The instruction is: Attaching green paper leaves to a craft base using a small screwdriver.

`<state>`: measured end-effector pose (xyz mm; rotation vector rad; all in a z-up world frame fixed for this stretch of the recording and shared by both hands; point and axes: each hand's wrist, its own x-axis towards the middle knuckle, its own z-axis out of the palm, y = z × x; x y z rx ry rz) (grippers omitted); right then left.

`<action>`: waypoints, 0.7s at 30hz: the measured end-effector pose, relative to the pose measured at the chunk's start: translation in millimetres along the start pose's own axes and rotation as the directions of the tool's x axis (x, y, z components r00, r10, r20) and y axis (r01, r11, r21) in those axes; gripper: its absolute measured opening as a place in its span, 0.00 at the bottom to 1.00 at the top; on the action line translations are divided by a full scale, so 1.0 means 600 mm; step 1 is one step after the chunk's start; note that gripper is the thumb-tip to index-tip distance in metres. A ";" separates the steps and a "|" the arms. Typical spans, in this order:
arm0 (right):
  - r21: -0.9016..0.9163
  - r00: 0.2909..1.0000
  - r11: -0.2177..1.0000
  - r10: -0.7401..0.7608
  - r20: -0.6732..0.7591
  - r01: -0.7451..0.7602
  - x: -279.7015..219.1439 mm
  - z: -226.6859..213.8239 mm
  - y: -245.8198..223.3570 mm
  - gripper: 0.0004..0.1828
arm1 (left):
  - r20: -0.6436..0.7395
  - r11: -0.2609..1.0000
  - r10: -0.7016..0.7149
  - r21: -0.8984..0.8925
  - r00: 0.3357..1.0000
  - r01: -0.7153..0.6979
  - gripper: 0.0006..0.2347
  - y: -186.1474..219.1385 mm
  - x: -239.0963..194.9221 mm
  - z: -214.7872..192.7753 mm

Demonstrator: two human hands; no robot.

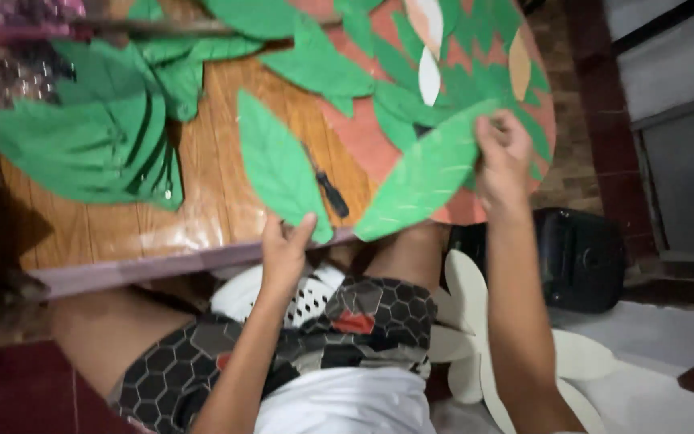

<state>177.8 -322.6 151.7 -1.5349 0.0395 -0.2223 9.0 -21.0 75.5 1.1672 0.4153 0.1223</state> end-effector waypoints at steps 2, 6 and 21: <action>0.041 0.999 0.999 0.030 0.036 -0.031 -0.011 0.039 0.025 0.13 | -0.002 0.989 -0.097 0.115 0.995 0.096 0.18 0.016 -0.017 -0.007; 0.077 0.966 0.995 0.034 0.258 -0.056 -0.046 0.115 -0.015 0.10 | 0.066 0.974 -0.147 0.184 0.987 0.133 0.15 0.016 -0.037 -0.017; -0.180 0.945 0.983 0.027 0.325 0.033 -0.047 0.168 -0.010 0.15 | 0.123 0.963 -0.252 0.132 0.960 0.236 0.16 0.024 -0.033 -0.025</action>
